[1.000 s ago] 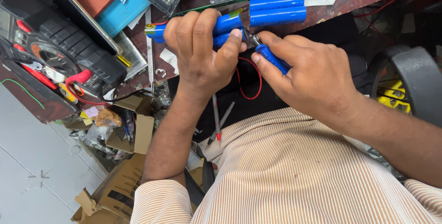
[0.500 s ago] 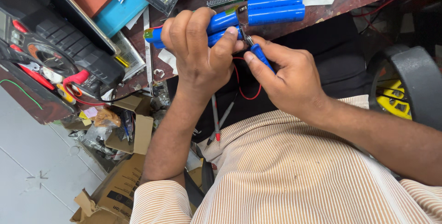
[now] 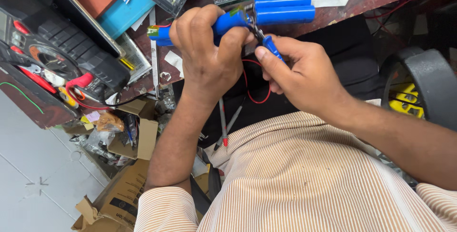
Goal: The person tests a blue lithium-ion battery pack with a multimeter, peels tape off the pack, and pries the battery cells apart from the circuit board using pliers. They then handle and test individual cells with the multimeter probes and set the separated cells on the workbench.
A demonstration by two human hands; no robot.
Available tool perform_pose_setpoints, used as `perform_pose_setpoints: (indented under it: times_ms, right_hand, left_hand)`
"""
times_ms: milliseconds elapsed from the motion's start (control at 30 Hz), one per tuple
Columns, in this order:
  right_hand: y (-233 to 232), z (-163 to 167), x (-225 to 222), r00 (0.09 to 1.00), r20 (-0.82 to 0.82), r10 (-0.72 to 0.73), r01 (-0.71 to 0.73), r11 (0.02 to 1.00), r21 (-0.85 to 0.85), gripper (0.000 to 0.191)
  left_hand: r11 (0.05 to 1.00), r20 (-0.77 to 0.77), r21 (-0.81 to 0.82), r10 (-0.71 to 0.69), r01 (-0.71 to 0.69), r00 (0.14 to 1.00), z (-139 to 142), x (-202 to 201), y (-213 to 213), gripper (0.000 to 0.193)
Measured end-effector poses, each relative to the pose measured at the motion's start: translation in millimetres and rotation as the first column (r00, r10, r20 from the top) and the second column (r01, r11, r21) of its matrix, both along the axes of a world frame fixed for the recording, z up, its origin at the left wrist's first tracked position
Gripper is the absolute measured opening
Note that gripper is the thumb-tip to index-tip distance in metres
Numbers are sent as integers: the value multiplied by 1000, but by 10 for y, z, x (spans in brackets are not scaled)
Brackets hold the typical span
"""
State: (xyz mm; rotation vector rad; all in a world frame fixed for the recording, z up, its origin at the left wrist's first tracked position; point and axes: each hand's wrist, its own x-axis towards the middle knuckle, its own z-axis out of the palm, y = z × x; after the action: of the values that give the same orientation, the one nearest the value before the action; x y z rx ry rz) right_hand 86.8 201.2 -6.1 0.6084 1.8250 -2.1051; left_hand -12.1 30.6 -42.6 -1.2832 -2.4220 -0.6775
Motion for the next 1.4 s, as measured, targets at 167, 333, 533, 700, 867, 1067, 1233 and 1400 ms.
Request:
perform_pose_setpoints:
  times_ms: [167,333,533,700,867,1067,1233,1400]
  right_hand:
    - [173,111,-18,992,69,110,-119,981,154,35]
    - [326,184,-26,980,130,151,-180,949,258,37]
    - [382,224,18,937,-15,349,-276,763,585,42]
    - [297,188,98,897,-96,432,-256,684,683,48]
    - [275,171,112,892,-155,424,-192,668,719,44]
    - [251,196,114,905,-100,414,-208,635,744,45]
    - [189,183,144,895,-158,417,-189,674,714,43]
    - [183,161,166,910,-125,395,-196,676,710,43]
  left_hand:
    - [1000,125,31,-5,1,992,80,-13,6,28]
    - [998,160,60,-17,7,987,114,-30,9,35]
    - [1000,166,12,13,-15,986,137,7,30,33]
    - [999,146,34,-18,13,989,155,20,24,33]
    - [999,133,23,-40,37,990,154,-16,16,32]
    - [999,146,27,-44,40,988,198,-21,33,35]
    - [998,208,49,-57,48,976,235,-58,5,34]
    - [997,227,74,-38,22,973,249,-82,-15,36]
